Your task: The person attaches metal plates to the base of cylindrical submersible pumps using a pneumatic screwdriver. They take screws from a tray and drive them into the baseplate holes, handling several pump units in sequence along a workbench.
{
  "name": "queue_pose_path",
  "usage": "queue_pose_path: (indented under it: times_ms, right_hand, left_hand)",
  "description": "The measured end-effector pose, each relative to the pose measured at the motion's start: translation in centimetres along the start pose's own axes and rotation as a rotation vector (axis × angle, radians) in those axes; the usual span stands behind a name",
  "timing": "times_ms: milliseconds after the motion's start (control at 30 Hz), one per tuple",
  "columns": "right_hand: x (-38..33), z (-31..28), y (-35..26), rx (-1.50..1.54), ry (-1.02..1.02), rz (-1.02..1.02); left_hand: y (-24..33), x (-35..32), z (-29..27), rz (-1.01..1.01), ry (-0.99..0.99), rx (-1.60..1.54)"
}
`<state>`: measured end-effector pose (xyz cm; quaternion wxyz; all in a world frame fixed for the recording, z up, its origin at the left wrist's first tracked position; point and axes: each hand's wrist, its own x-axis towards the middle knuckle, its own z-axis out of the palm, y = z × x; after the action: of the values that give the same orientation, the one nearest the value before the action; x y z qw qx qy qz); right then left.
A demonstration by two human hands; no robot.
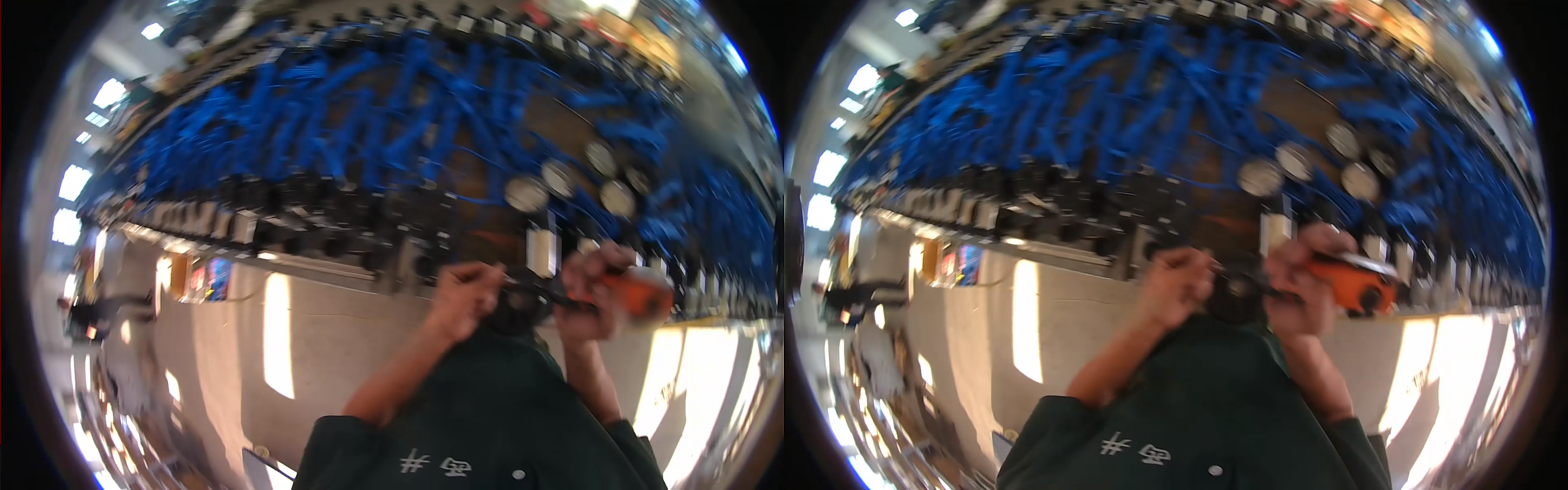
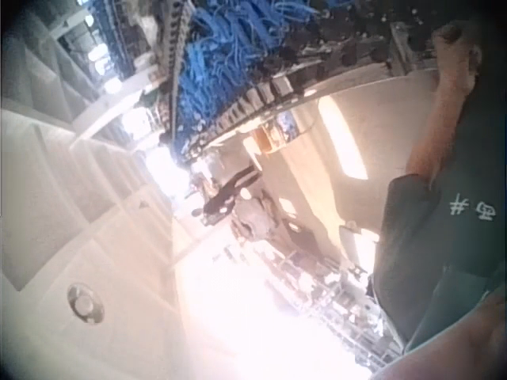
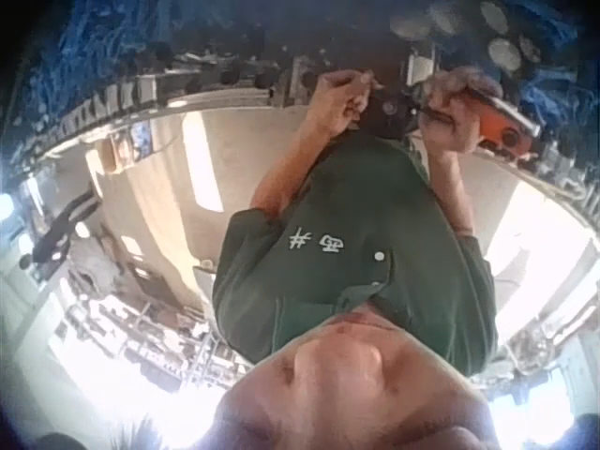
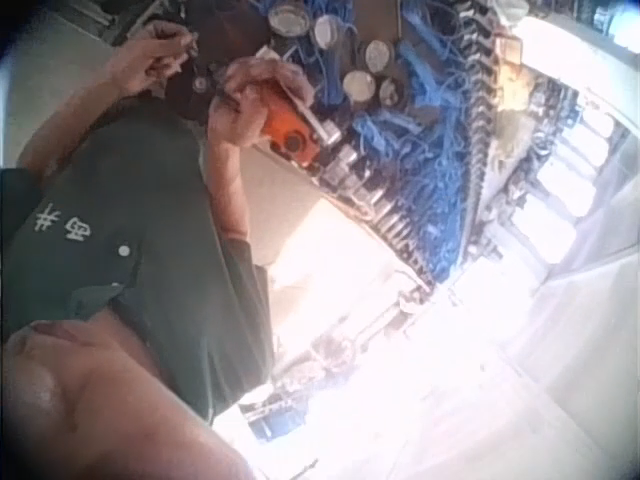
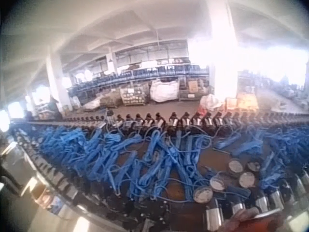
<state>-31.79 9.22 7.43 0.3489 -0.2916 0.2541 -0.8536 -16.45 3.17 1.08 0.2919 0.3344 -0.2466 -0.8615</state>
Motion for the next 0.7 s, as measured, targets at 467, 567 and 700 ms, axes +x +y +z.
queue_pose_path:
  times_ms: [467, 567, 700]
  right_hand:
    - [0.4, -1.6, 2.5, -0.477, -0.065, 0.123]
    - [0.3, -1.2, 3.1, -0.538, -0.151, 0.149]
    - [0.6, -0.9, 3.9, -0.641, -0.299, 0.151]
  left_hand:
    - [-2.2, 4.7, -2.8, 0.325, -0.172, 0.706]
    - [-2.4, 4.6, -3.3, 0.321, -0.145, 0.661]
    - [-3.8, 5.3, -5.4, 0.126, -0.011, 0.178]
